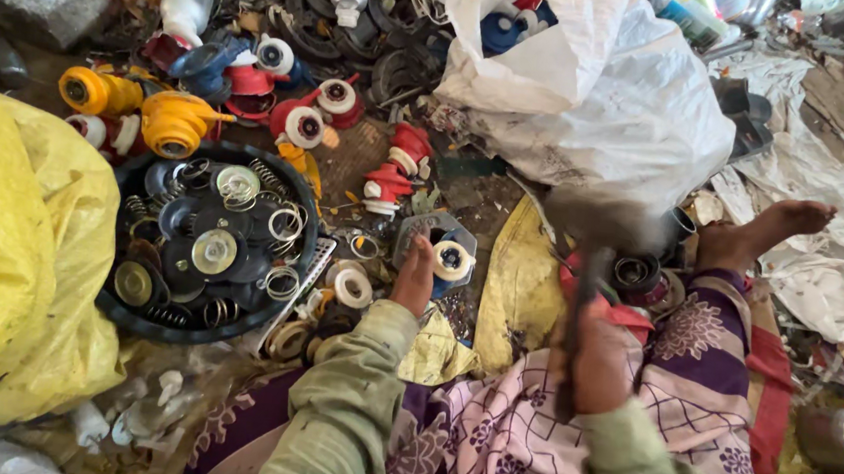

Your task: The person sits on the floor and uses a hammer to strike a blue metal part placed on a metal weight. They then use pliers to remove a small metal ring from the part and place it into a black tray. The person repeats this process with another part.

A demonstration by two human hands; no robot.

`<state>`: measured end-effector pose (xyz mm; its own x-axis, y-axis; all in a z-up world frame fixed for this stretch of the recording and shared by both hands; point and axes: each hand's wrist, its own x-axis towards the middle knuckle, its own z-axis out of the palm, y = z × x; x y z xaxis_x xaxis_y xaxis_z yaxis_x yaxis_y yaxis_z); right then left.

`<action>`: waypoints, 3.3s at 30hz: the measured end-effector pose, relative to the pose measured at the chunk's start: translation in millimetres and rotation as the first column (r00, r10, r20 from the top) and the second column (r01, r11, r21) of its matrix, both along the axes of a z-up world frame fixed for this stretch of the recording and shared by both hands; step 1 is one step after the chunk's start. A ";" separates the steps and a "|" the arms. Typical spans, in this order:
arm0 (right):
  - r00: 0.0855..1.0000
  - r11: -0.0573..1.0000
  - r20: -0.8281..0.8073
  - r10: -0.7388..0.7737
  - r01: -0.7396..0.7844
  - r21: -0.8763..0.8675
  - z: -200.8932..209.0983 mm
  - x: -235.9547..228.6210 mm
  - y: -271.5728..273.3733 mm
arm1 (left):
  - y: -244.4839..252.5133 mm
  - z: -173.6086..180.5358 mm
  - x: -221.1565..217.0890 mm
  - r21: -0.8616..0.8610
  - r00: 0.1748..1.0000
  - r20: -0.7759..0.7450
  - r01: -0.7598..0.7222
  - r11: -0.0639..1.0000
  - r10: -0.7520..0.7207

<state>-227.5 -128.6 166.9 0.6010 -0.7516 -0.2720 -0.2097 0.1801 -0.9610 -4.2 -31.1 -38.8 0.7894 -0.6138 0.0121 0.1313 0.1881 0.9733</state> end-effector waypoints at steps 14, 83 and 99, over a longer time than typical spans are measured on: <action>0.876 0.658 -0.474 0.088 -0.409 -0.632 -143.5 40.5 0.3 | -3.4 -35.9 12.8 0.111 0.973 -0.111 -0.191 0.975 0.203; 0.929 1.000 -0.371 0.009 -0.004 0.014 -59.5 18.8 -1.2 | 5.0 -1.8 1.3 0.287 0.906 0.422 -0.160 0.945 0.026; 0.960 0.992 0.251 0.121 -0.105 -0.075 -38.7 -7.1 3.8 | 33.0 52.0 3.5 0.725 0.725 0.556 -0.184 0.663 -0.406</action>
<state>-234.6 -124.8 128.2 0.7264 -0.6850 -0.0550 0.0275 0.1090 -0.9937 -0.8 1.9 13.2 0.6775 -0.7355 -0.0016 -0.5852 -0.5403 0.6046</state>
